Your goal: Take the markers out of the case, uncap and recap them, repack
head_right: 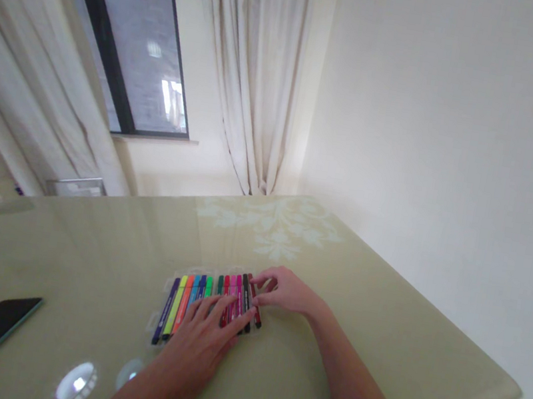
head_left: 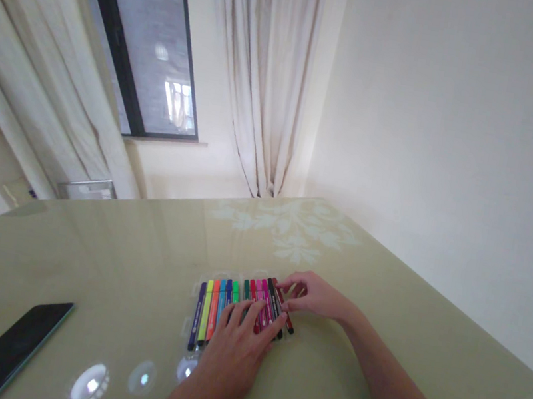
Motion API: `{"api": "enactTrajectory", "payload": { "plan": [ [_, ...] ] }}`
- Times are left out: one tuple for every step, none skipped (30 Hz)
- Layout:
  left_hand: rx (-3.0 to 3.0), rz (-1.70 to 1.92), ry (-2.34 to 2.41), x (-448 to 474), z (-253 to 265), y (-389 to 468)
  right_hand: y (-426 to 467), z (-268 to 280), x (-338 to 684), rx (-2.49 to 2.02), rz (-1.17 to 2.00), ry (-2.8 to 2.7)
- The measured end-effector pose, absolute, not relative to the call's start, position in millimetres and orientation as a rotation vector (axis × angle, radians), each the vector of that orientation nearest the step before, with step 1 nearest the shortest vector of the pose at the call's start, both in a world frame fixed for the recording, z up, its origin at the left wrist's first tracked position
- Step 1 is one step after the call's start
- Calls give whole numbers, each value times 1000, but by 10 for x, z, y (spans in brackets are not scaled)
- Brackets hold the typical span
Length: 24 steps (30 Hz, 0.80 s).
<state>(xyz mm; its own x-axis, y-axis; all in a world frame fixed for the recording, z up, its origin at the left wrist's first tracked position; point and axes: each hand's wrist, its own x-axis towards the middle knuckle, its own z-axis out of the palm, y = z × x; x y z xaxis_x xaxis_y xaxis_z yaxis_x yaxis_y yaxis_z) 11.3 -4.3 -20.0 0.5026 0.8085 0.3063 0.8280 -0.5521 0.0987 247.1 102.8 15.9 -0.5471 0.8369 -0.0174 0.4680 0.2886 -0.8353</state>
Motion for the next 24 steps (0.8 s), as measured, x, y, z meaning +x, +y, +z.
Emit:
{"api": "enactTrajectory", "payload": {
  "plan": [
    [-2666,-484,-1448,109,-208,-43,1025,160,2478,-1178,1173,-2138],
    [-2661,-477,-1440,105,-218,-43,1020,160,2479,-1188,1174,-2138],
    [-2653,-472,-1434,102,-230,-43,1014,160,2476,-1197,1172,-2139],
    [-2647,-470,-1429,99,-242,-43,1006,160,2468,-1204,1170,-2142],
    [-2643,-470,-1424,97,-253,-43,998,161,2458,-1210,1167,-2143],
    [-2641,-471,-1418,95,-263,-42,989,164,2449,-1217,1163,-2145],
    [-2640,-473,-1413,94,-271,-41,981,167,2440,-1225,1158,-2148],
    [-2639,-477,-1408,93,-276,-40,973,171,2433,-1232,1151,-2150],
    [-2638,-480,-1404,92,-278,-38,966,175,2429,-1234,1146,-2150],
    [-2638,-483,-1401,91,-278,-37,960,180,2427,-1230,1145,-2149],
    [-2639,-484,-1401,90,-275,-37,955,184,2426,-1224,1146,-2148],
    [-2640,-484,-1403,88,-272,-37,951,187,2427,-1217,1147,-2150],
    [-2644,-484,-1404,87,-267,-38,947,189,2428,-1214,1144,-2151],
    [-2649,-484,-1405,85,-262,-39,944,191,2428,-1217,1138,-2153],
    [-2656,-484,-1404,84,-258,-41,942,191,2428,-1222,1131,-2155],
    [-2663,-486,-1403,83,-254,-42,940,192,2427,-1228,1126,-2155],
    [-2670,-488,-1403,82,-251,-43,938,193,2424,-1232,1126,-2152],
    [-2676,-488,-1402,81,-249,-43,936,194,2420,-1233,1127,-2149],
    [-2679,-486,-1404,80,-246,-42,934,195,2415,-1231,1129,-2147],
    [-2680,-482,-1409,80,-243,-40,932,197,2410,-1223,1133,-2148],
    [-2684,-476,-1410,79,-240,-36,932,198,2404,-1217,1135,-2147],
    [-2697,-468,-1403,77,-235,-31,931,198,2399,-1212,1138,-2146],
    [-2716,-461,-1389,76,-230,-25,932,197,2394,-1207,1142,-2146],
    [-2740,-456,-1370,75,-226,-18,934,194,2390,-1202,1145,-2146]
  ]
}}
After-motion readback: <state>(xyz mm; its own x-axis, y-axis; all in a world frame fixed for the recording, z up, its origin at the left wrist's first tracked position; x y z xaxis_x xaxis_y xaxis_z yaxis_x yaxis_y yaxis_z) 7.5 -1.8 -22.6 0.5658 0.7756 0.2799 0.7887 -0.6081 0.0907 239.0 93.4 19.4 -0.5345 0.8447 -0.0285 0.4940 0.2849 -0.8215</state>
